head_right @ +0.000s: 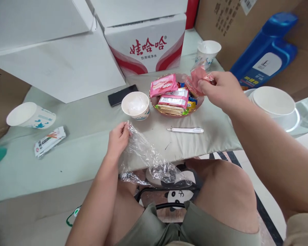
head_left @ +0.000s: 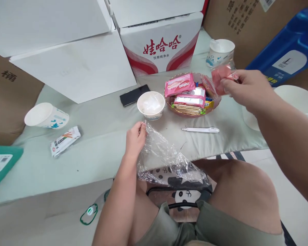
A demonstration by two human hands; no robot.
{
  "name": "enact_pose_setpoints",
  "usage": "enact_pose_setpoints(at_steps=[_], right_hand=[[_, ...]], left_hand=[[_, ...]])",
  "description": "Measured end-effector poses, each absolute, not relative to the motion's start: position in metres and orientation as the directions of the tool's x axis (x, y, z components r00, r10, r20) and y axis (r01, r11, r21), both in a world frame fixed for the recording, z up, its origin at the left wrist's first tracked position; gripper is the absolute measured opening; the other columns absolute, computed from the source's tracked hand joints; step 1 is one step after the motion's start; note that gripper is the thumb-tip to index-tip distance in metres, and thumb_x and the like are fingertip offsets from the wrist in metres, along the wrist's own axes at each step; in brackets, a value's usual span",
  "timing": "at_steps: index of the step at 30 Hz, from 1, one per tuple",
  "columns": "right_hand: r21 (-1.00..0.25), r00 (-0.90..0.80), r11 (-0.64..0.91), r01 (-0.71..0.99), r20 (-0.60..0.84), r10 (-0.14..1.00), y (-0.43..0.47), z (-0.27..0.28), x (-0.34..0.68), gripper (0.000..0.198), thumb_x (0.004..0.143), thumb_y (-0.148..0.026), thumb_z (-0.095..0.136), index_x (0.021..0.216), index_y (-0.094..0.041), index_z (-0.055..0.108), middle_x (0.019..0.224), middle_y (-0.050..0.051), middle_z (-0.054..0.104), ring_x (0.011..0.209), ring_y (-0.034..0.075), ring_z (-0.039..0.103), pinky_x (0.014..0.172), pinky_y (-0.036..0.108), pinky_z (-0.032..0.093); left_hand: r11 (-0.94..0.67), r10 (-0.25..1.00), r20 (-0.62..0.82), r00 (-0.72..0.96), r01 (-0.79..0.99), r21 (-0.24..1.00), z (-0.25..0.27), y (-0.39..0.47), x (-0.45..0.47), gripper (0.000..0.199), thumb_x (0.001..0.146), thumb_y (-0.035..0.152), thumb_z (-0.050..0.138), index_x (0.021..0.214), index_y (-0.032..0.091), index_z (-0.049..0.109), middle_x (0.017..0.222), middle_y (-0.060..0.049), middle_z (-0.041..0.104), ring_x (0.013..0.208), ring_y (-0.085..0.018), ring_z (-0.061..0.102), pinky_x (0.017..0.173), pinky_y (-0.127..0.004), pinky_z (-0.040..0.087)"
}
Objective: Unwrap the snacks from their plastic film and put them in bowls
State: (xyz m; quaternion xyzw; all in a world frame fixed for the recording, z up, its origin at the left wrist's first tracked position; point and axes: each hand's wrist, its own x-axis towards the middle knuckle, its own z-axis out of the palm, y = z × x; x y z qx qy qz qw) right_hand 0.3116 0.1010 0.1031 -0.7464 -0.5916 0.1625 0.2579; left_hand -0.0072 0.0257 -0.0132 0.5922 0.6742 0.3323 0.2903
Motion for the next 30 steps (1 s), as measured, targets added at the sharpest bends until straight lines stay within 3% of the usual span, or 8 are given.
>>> enact_pose_setpoints(at_steps=[3, 6, 9, 14, 20, 24, 28, 30], right_hand=[[-0.552, 0.269, -0.194, 0.811, 0.059, 0.961, 0.096, 0.093, 0.315, 0.008, 0.081, -0.02, 0.062, 0.078, -0.021, 0.055, 0.074, 0.001, 0.057, 0.069, 0.015, 0.047, 0.067, 0.035, 0.035], [-0.458, 0.205, -0.125, 0.88, 0.128, 0.97, 0.107, 0.078, 0.316, 0.028, 0.073, -0.026, 0.071, 0.095, -0.022, 0.055, 0.082, 0.007, 0.063, 0.074, 0.021, 0.054, 0.07, 0.039, 0.042], [-0.323, 0.104, -0.061, 0.944, 0.118, 0.987, 0.127, 0.071, 0.316, 0.037, 0.066, -0.032, 0.079, 0.086, -0.023, 0.049, 0.075, 0.008, 0.06, 0.08, 0.029, 0.059, 0.075, 0.045, 0.047], [-0.347, 0.131, -0.08, 0.934, 0.125, 0.983, 0.147, 0.076, 0.313, 0.044, 0.067, -0.031, 0.081, 0.076, -0.026, 0.038, 0.078, 0.008, 0.059, 0.093, 0.034, 0.064, 0.08, 0.045, 0.048], [-0.274, 0.014, -0.013, 0.962, 0.003, 1.0, 0.146, 0.073, 0.306, 0.032, 0.07, -0.034, 0.078, 0.081, -0.025, 0.049, 0.068, 0.003, 0.055, 0.074, 0.027, 0.06, 0.067, 0.041, 0.047], [-0.308, 0.035, -0.01, 0.951, 0.074, 0.997, 0.12, 0.083, 0.312, 0.04, 0.068, -0.051, 0.082, 0.086, -0.025, 0.057, 0.073, 0.007, 0.062, 0.078, 0.031, 0.061, 0.07, 0.045, 0.048], [-0.474, -0.056, 0.259, 0.842, 0.399, 0.915, 0.053, 0.075, 0.303, 0.025, 0.087, -0.045, 0.063, 0.099, -0.023, 0.063, 0.082, 0.008, 0.068, 0.074, 0.025, 0.064, 0.072, 0.043, 0.05], [-0.523, -0.269, 0.511, 0.683, 0.47, 0.841, 0.02, 0.051, 0.293, 0.043, 0.088, -0.051, 0.062, 0.117, -0.02, 0.061, 0.101, 0.013, 0.072, 0.091, 0.03, 0.069, 0.079, 0.046, 0.054]], left_hand=[[0.079, 0.992, 0.0, -0.129, 0.61, 0.788, -0.011, 0.026, -0.005, 0.033, 0.099, 0.041, 0.043, 0.074, 0.022, 0.054, 0.062, 0.001, 0.059, 0.062, -0.015, 0.054, 0.064, -0.026, 0.039], [0.085, 0.991, -0.006, -0.131, 0.613, 0.785, -0.01, 0.026, -0.002, 0.033, 0.098, 0.041, 0.043, 0.075, 0.022, 0.054, 0.062, 0.001, 0.059, 0.062, -0.015, 0.054, 0.063, -0.026, 0.039], [0.09, 0.992, -0.012, -0.129, 0.618, 0.781, -0.01, 0.027, -0.002, 0.032, 0.098, 0.042, 0.043, 0.076, 0.022, 0.055, 0.062, 0.001, 0.06, 0.061, -0.015, 0.054, 0.062, -0.026, 0.039], [0.087, 0.992, -0.011, -0.129, 0.601, 0.794, -0.01, 0.026, -0.003, 0.029, 0.097, 0.04, 0.044, 0.077, 0.022, 0.055, 0.062, 0.001, 0.061, 0.06, -0.015, 0.055, 0.061, -0.026, 0.039], [0.102, 0.991, -0.023, -0.134, 0.619, 0.779, -0.008, 0.024, -0.006, 0.033, 0.097, 0.042, 0.044, 0.074, 0.022, 0.056, 0.062, 0.001, 0.062, 0.056, -0.014, 0.054, 0.058, -0.026, 0.038], [0.117, 0.989, -0.042, -0.141, 0.576, 0.809, -0.007, 0.024, -0.006, 0.03, 0.096, 0.043, 0.046, 0.082, 0.021, 0.061, 0.061, 0.002, 0.064, 0.055, -0.014, 0.055, 0.057, -0.025, 0.039], [0.097, 0.99, -0.035, -0.133, 0.493, 0.865, -0.009, 0.024, -0.005, 0.031, 0.095, 0.047, 0.05, 0.086, 0.02, 0.063, 0.062, 0.002, 0.065, 0.053, -0.012, 0.053, 0.054, -0.023, 0.039], [0.118, 0.987, -0.06, -0.151, 0.417, 0.901, -0.012, 0.025, -0.005, 0.032, 0.093, 0.049, 0.053, 0.087, 0.02, 0.064, 0.059, 0.002, 0.064, 0.047, -0.01, 0.048, 0.049, -0.022, 0.036]])
